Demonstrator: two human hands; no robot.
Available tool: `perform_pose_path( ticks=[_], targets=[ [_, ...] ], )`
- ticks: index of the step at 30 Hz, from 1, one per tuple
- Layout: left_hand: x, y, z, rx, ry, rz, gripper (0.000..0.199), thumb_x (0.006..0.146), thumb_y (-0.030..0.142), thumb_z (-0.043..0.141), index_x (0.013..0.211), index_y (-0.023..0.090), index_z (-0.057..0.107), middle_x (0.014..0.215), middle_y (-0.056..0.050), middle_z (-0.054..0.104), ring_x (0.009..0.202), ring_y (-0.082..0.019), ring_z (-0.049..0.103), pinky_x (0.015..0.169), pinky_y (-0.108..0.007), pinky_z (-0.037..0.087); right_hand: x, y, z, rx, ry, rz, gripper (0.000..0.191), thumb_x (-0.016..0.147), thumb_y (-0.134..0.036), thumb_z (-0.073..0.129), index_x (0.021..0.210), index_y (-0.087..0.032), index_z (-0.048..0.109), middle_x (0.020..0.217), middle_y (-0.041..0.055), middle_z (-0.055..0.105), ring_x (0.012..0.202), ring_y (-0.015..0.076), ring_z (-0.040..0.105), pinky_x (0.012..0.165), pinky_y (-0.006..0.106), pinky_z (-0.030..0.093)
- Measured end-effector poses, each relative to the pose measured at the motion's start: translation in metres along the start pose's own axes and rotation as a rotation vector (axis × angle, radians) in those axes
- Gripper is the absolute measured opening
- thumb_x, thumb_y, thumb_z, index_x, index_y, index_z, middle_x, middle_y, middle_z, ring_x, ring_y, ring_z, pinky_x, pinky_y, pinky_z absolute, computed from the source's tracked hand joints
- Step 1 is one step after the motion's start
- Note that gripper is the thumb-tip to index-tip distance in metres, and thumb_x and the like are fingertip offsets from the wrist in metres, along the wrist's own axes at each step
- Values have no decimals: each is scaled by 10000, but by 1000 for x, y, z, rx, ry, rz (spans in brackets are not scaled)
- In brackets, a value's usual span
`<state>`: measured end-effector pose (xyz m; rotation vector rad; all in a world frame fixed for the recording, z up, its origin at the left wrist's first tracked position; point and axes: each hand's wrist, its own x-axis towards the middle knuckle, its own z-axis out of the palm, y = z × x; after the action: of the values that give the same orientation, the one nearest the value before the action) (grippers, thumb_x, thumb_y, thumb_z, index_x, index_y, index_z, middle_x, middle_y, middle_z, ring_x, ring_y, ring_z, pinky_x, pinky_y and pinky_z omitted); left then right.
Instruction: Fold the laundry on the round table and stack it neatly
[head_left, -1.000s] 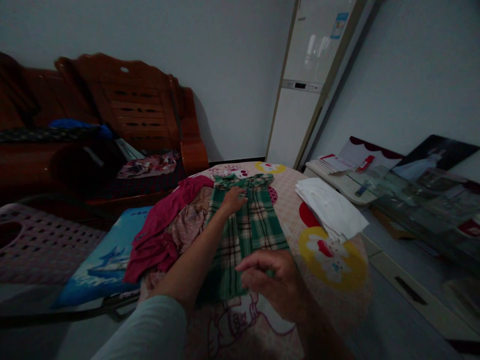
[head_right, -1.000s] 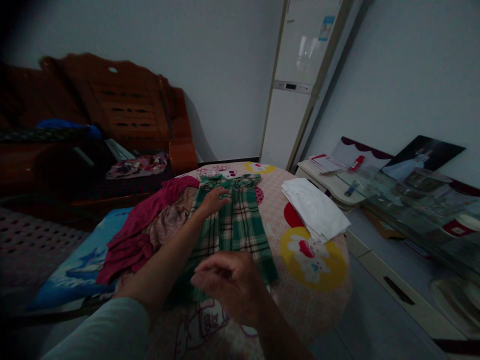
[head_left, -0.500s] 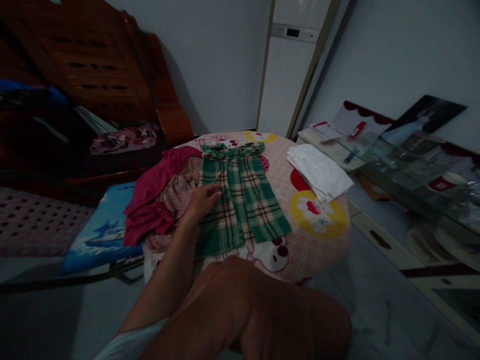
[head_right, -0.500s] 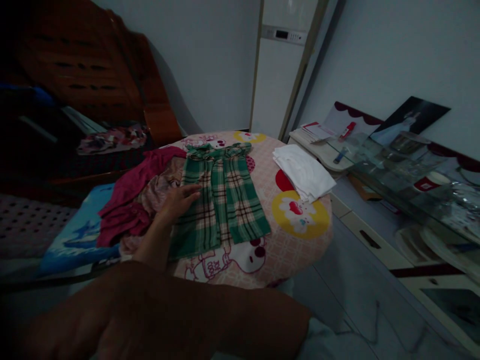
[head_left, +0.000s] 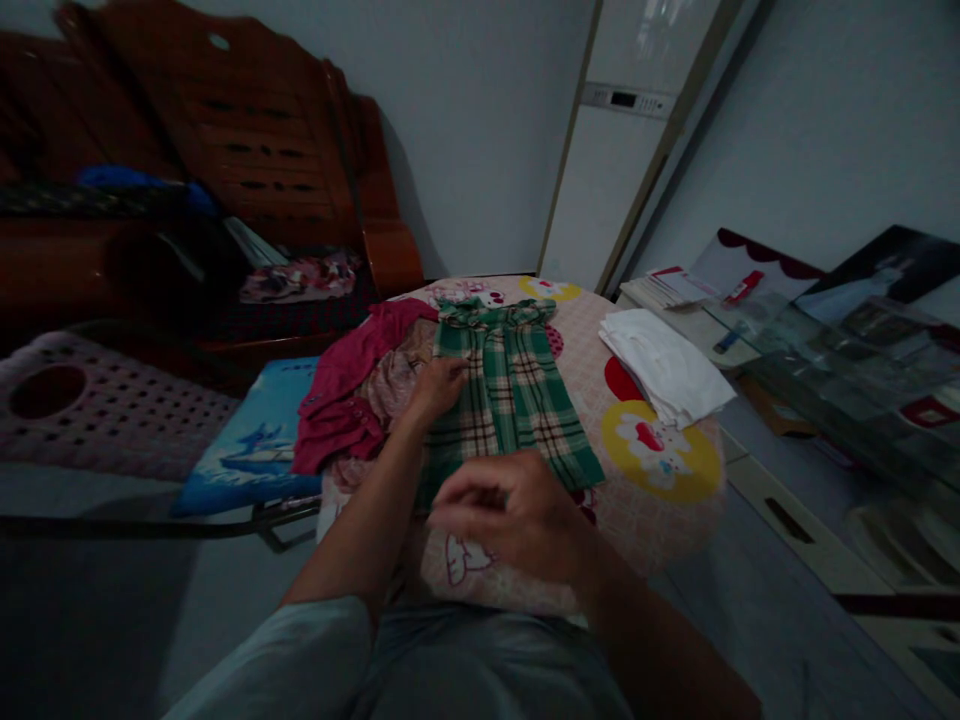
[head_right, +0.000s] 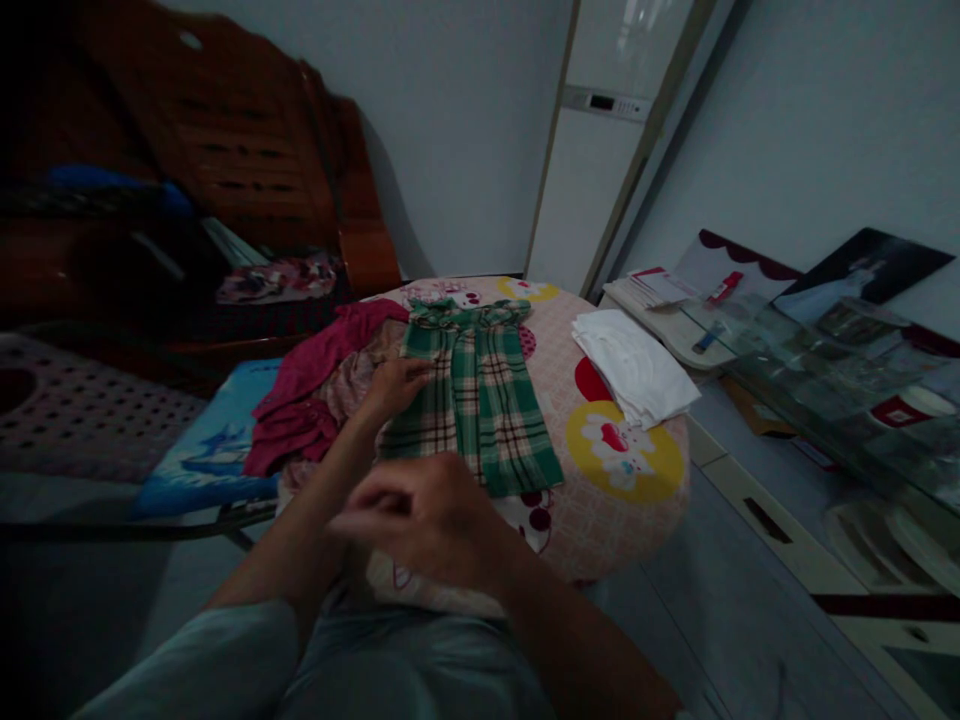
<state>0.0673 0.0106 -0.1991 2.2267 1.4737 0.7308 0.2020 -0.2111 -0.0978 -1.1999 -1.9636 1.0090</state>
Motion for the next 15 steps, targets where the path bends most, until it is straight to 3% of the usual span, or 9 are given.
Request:
perform_pose_path(
  ticks=[2,3,7,11,15],
  targets=[
    [22,6,4,87,0,2,371,878,191,503,1201,158,682,1128,-85,721,1067,-230,650,963,-340,488,17,40,-3,-349,197,193,184,891,-319,628,810,-189,729,740,22,713,696,132,642,660,235,426],
    [33,10,7,141,1,-7,367,888,186,493,1204,167,681,1159,-88,708,1103,-231,634,989,-342,472,23,60,-3,-504,222,279,184,891,-303,624,796,-180,722,751,45,717,733,151,654,676,247,424],
    [68,25,30,349,-213,14,405,872,216,551,1268,203,631,1270,-109,634,1179,-242,579,1026,-357,441,33,120,11,-748,124,459,232,850,-391,673,769,-176,708,800,93,730,805,201,683,677,271,426],
    [86,23,50,409,-243,-42,385,867,273,565,1236,193,637,1250,-145,619,1180,-298,551,981,-434,460,26,133,25,-749,137,421,163,842,-357,683,833,-197,707,808,67,725,834,194,684,703,265,431],
    [99,17,55,433,-228,-97,400,905,260,481,1281,174,589,1319,-167,562,1251,-313,480,993,-451,442,25,133,25,-689,164,396,136,837,-339,676,802,-210,700,787,44,723,818,185,681,695,257,418]
  ],
)
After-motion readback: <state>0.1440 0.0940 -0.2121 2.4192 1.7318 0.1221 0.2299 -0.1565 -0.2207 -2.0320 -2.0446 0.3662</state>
